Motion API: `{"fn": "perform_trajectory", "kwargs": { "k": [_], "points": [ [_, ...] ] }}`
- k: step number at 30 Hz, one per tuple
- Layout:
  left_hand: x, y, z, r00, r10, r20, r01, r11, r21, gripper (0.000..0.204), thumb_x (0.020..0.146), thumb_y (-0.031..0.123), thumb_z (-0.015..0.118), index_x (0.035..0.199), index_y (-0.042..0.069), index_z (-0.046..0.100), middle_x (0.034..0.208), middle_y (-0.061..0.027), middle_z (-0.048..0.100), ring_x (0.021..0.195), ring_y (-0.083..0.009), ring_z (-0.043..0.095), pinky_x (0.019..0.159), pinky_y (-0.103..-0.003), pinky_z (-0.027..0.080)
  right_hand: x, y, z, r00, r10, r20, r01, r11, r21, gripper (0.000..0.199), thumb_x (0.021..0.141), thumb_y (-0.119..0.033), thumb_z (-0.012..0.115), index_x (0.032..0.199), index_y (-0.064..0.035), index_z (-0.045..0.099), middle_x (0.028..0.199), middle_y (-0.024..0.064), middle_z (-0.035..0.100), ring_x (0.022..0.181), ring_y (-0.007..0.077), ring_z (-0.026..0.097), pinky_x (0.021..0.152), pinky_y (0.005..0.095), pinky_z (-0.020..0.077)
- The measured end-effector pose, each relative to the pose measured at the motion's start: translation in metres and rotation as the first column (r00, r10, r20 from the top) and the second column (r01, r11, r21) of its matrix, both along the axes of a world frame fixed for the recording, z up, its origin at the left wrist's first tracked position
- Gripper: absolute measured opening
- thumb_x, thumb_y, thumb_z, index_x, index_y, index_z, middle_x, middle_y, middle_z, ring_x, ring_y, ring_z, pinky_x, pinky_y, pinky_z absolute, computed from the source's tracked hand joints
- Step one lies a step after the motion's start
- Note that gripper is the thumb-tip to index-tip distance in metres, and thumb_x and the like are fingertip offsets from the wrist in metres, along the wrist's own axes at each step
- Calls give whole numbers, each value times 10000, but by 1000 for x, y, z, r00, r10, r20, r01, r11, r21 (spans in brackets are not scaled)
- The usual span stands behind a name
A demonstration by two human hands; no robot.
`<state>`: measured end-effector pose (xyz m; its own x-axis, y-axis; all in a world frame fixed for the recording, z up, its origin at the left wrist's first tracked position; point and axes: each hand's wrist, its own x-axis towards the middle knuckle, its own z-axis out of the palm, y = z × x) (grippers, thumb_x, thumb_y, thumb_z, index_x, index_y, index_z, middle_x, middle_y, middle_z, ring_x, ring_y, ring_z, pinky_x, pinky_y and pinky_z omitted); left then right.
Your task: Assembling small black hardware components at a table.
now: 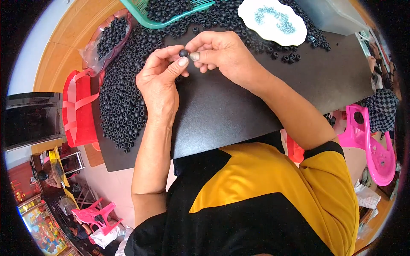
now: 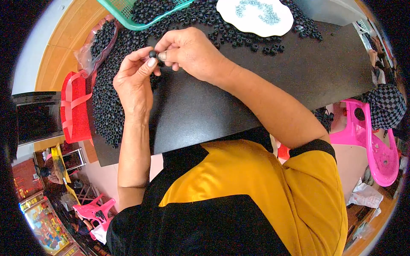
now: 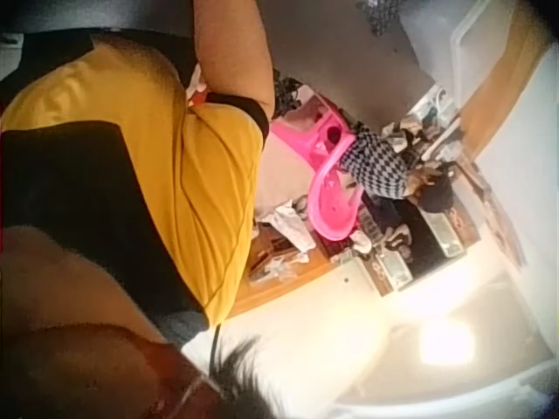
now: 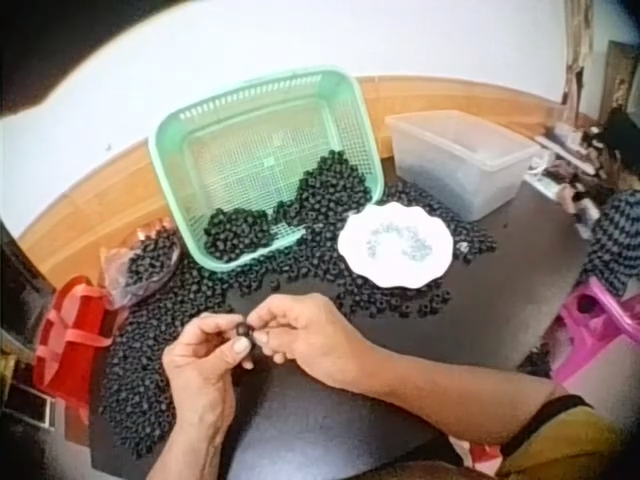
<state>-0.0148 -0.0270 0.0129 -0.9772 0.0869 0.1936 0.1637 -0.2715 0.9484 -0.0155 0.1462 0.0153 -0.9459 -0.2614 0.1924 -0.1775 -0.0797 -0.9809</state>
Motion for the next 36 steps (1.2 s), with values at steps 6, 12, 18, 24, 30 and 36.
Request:
{"fn": "perform_trajectory", "kwargs": {
  "k": [6,12,18,24,30,36],
  "points": [
    [3,2,0,1000,23,-6,-24,999,-45,212,822,-77,702,1028,-30,688,885,-39,635,781,-113,604,624,-227,517,1,1,0,999,-10,32,10,1000,23,205,930,-115,607,1082,9,664,813,19,642,719,64,594,655,201,492],
    [5,5,-2,998,53,-39,-55,997,-61,212,813,-79,714,1019,-31,691,875,-33,627,766,-102,594,620,-229,521,0,0,-5,999,-31,22,30,999,45,191,932,-111,605,1067,11,663,822,18,644,723,66,593,653,207,493],
    [7,9,-4,995,82,-55,-87,993,-84,212,813,-79,716,1018,-31,687,860,-29,630,721,-93,585,605,-224,520,4,-6,-7,989,-102,-102,115,985,126,159,958,-95,569,1045,10,649,829,19,641,722,67,590,650,212,496],
    [11,11,-2,988,107,-113,-123,981,-149,211,821,-87,705,1021,-26,683,863,-18,613,722,-82,581,615,-207,510,4,-9,-9,971,-135,-197,188,941,282,148,974,-64,528,1043,23,625,817,30,639,707,77,591,638,227,509],
    [13,14,-3,956,71,-284,-126,976,-180,242,801,-114,711,1026,-28,679,915,-13,564,775,-72,576,673,-193,504,7,-13,-8,852,-225,-474,422,830,364,64,943,-58,550,956,3,562,721,120,595,631,202,603,574,335,470],
    [9,10,-4,952,86,-294,-151,967,-205,243,795,-111,718,1020,-26,683,913,-14,569,766,-76,571,666,-200,506,6,-13,-9,790,-213,-574,468,816,340,50,919,-57,564,934,-10,555,694,128,572,615,224,589,584,342,452]
  ]
}}
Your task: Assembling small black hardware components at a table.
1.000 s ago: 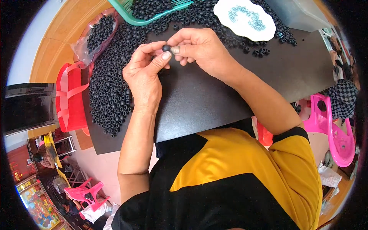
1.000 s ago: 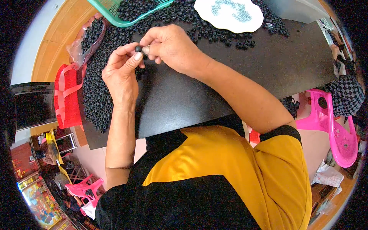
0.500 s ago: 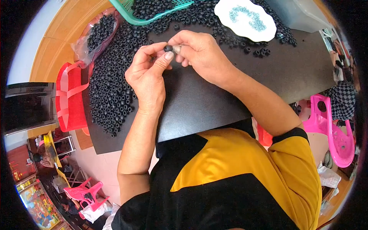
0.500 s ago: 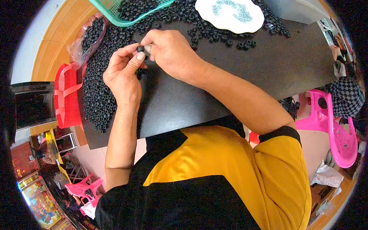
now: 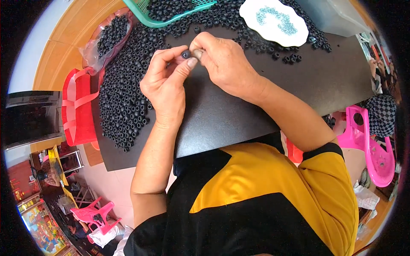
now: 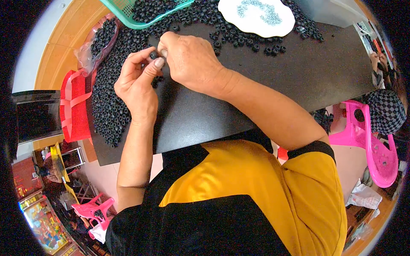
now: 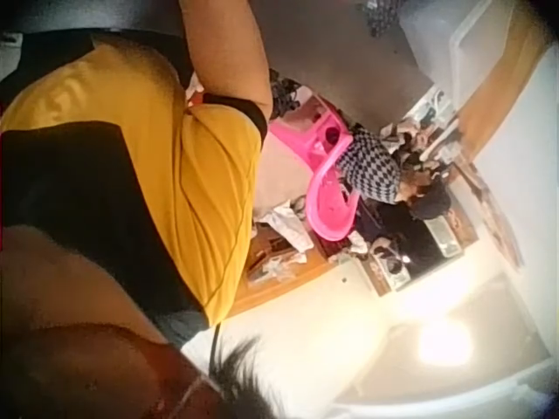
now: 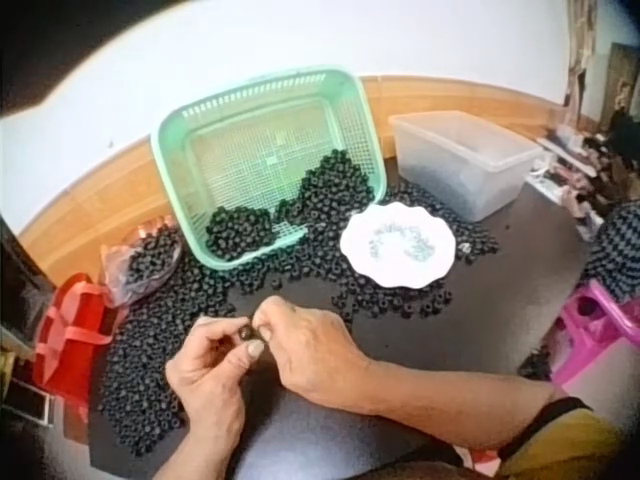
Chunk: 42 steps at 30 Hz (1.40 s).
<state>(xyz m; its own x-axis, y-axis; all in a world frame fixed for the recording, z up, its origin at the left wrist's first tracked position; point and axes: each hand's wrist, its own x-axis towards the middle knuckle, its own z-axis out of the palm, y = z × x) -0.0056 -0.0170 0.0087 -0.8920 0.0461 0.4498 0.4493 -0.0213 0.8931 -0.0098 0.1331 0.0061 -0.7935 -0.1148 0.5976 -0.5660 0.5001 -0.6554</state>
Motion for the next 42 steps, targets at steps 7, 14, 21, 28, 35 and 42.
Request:
{"fn": "perform_trajectory", "kwargs": {
  "k": [7,14,21,28,35,42],
  "points": [
    [-1,1,2,972,-2,236,-28,992,124,240,830,-56,705,1067,-17,707,864,-11,585,724,-79,551,575,-204,489,-1,5,2,984,117,134,-93,981,-171,92,923,-62,575,977,2,611,726,52,603,652,100,559,618,270,464],
    [0,3,0,985,-22,173,2,993,115,267,834,-35,707,1097,6,714,875,-5,585,759,-73,547,568,-191,486,-4,6,-4,942,231,243,-163,949,-269,126,957,-81,559,1006,12,630,790,10,616,694,72,561,637,224,481],
    [-1,2,-2,991,-21,135,15,999,43,281,835,-10,718,1111,40,721,875,5,576,776,-66,549,579,-181,490,-4,9,0,885,330,329,-190,900,-393,118,972,-101,557,983,1,615,787,3,604,702,60,572,635,210,482],
    [-2,1,2,938,-101,332,11,965,263,288,870,30,703,1155,-7,684,911,-20,603,788,-99,573,581,-219,486,-5,7,-1,911,213,353,-105,947,-302,127,958,-134,582,1011,-27,624,795,-2,608,690,65,574,642,210,482],
    [-4,0,-1,890,-256,378,68,893,444,285,917,77,667,1184,-21,646,1038,-91,662,838,-138,598,655,-251,483,-1,11,17,719,536,442,-163,748,-643,175,943,-141,612,1064,-27,664,801,15,645,678,76,602,612,197,460],
    [-4,2,-3,919,-181,351,51,936,348,244,911,78,675,1139,-9,669,1007,-79,672,792,-115,591,625,-229,470,-4,11,10,713,540,447,-152,741,-654,165,957,-149,595,1037,-27,671,774,11,644,663,76,602,591,192,453]
  ]
}}
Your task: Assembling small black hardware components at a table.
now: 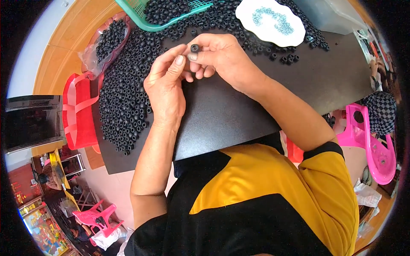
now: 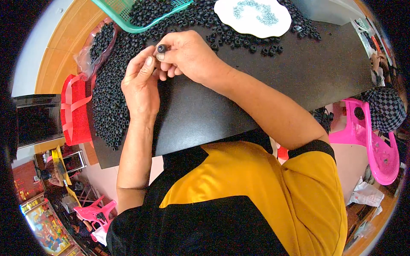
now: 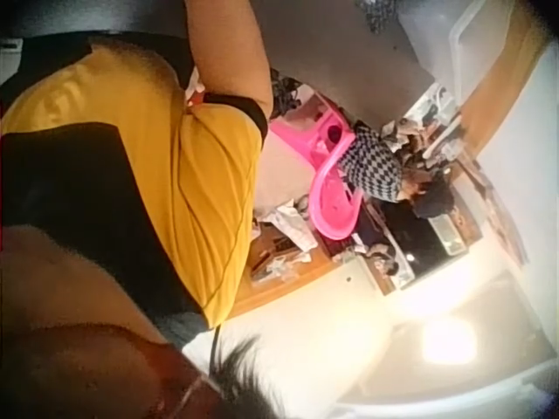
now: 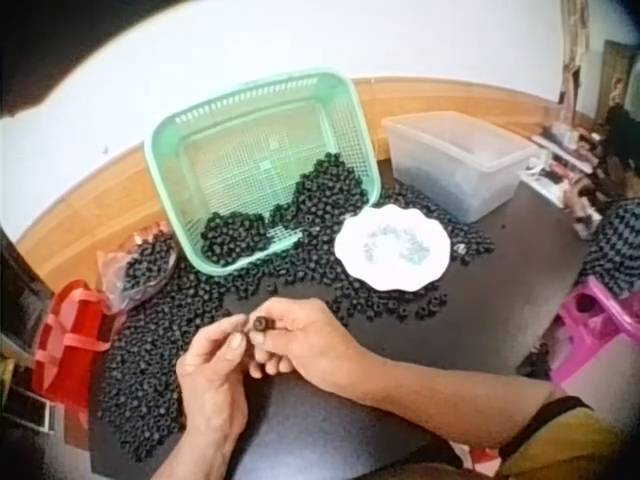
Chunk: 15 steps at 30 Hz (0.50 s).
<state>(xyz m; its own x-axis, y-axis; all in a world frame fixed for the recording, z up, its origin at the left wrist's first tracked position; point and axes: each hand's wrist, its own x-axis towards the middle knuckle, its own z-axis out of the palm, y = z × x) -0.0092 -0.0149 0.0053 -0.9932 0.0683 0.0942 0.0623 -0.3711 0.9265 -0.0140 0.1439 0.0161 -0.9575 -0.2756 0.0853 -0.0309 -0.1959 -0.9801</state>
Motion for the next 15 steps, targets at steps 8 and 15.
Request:
{"fn": "perform_trajectory", "kwargs": {
  "k": [8,15],
  "points": [
    [4,1,6,932,42,-359,-179,917,-358,237,789,-62,752,1013,-3,702,869,6,611,773,-63,561,662,-196,484,1,-6,-14,736,-38,-676,533,648,544,115,845,-113,626,919,-25,633,760,137,644,686,308,640,613,390,484],
    [4,-5,9,977,89,-193,-152,928,-339,147,835,-25,727,978,-11,699,851,-13,648,721,-76,581,625,-205,483,5,-6,-8,734,8,-679,536,607,587,109,845,-130,634,903,-39,628,817,150,647,742,366,630,647,450,487]
  ]
}}
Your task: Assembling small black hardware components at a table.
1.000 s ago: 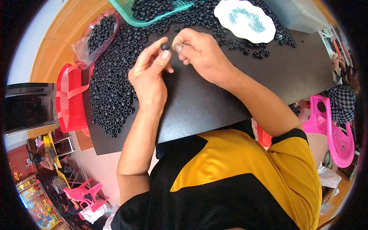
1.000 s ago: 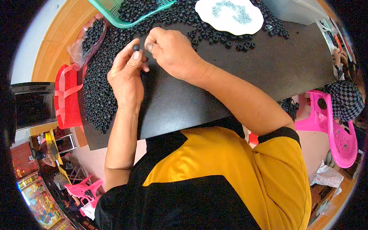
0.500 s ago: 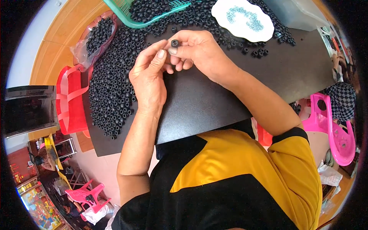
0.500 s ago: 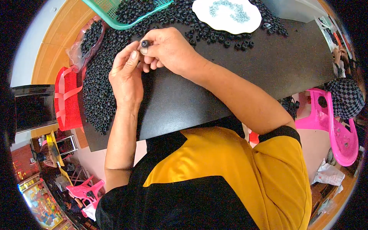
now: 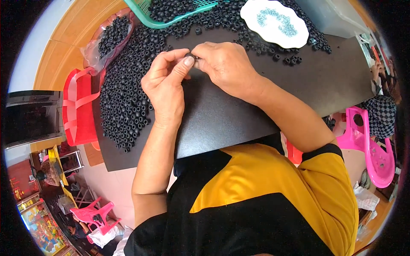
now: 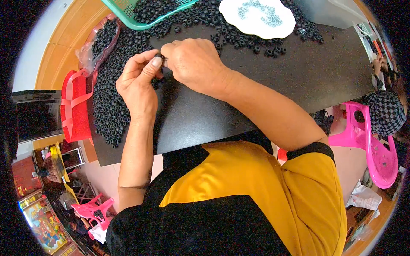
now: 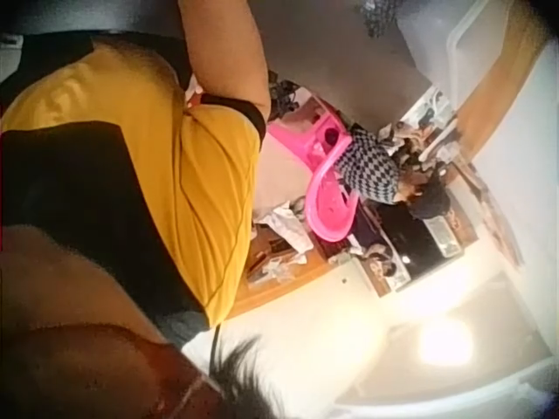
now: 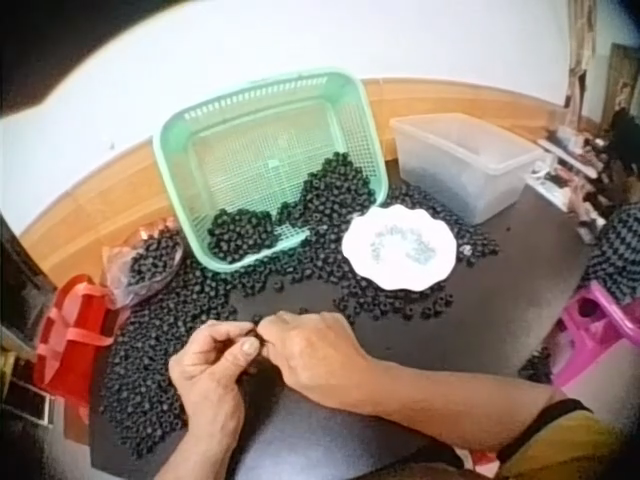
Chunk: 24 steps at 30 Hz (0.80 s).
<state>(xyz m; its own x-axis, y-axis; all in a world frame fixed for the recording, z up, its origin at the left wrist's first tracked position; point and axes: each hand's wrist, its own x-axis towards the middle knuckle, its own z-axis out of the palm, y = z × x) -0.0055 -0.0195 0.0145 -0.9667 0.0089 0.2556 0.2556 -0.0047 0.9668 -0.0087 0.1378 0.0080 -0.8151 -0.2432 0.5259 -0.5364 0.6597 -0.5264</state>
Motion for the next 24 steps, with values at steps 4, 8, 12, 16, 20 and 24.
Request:
{"fn": "perform_trajectory", "kwargs": {
  "k": [4,8,12,16,20,24],
  "points": [
    [-2,-1,1,994,-70,79,52,975,218,128,863,-11,698,989,-34,691,860,-50,667,705,-95,590,597,-218,485,2,1,5,1000,8,-28,-7,1000,25,113,845,-134,644,910,-42,629,822,140,649,749,361,638,647,438,495],
    [-5,-3,2,983,-116,145,63,944,324,134,877,-18,674,1003,-66,674,871,-84,670,683,-120,597,584,-229,489,1,1,3,998,-23,-66,20,999,-37,145,822,-98,675,947,-51,618,801,130,645,726,334,648,623,402,501],
    [-7,-3,1,974,-136,183,59,926,373,143,882,-18,667,1012,-78,664,871,-96,669,674,-130,599,579,-234,491,0,0,3,997,-7,-78,-2,994,-107,169,813,-75,688,961,-58,608,777,121,632,697,311,648,600,378,501],
    [-8,-3,-1,972,-152,179,77,927,366,149,892,-6,659,1021,-82,658,865,-104,668,684,-140,612,567,-243,504,-2,2,3,983,15,-182,-29,997,-76,146,821,-62,676,946,-56,601,776,113,623,683,301,644,587,369,499],
    [-7,-1,1,962,-189,199,104,922,373,159,908,10,645,1035,-86,647,864,-131,675,699,-163,635,560,-262,532,1,2,6,985,15,-174,-20,999,-27,151,814,-50,671,946,-52,598,800,110,630,701,302,649,598,371,505],
    [-9,-5,-2,952,-226,207,130,909,395,167,917,12,630,1047,-92,638,864,-148,679,705,-175,644,561,-265,541,2,-1,6,980,-27,-197,31,999,14,162,803,-47,671,947,-52,596,807,107,634,724,300,657,612,372,513]
  ]
}}
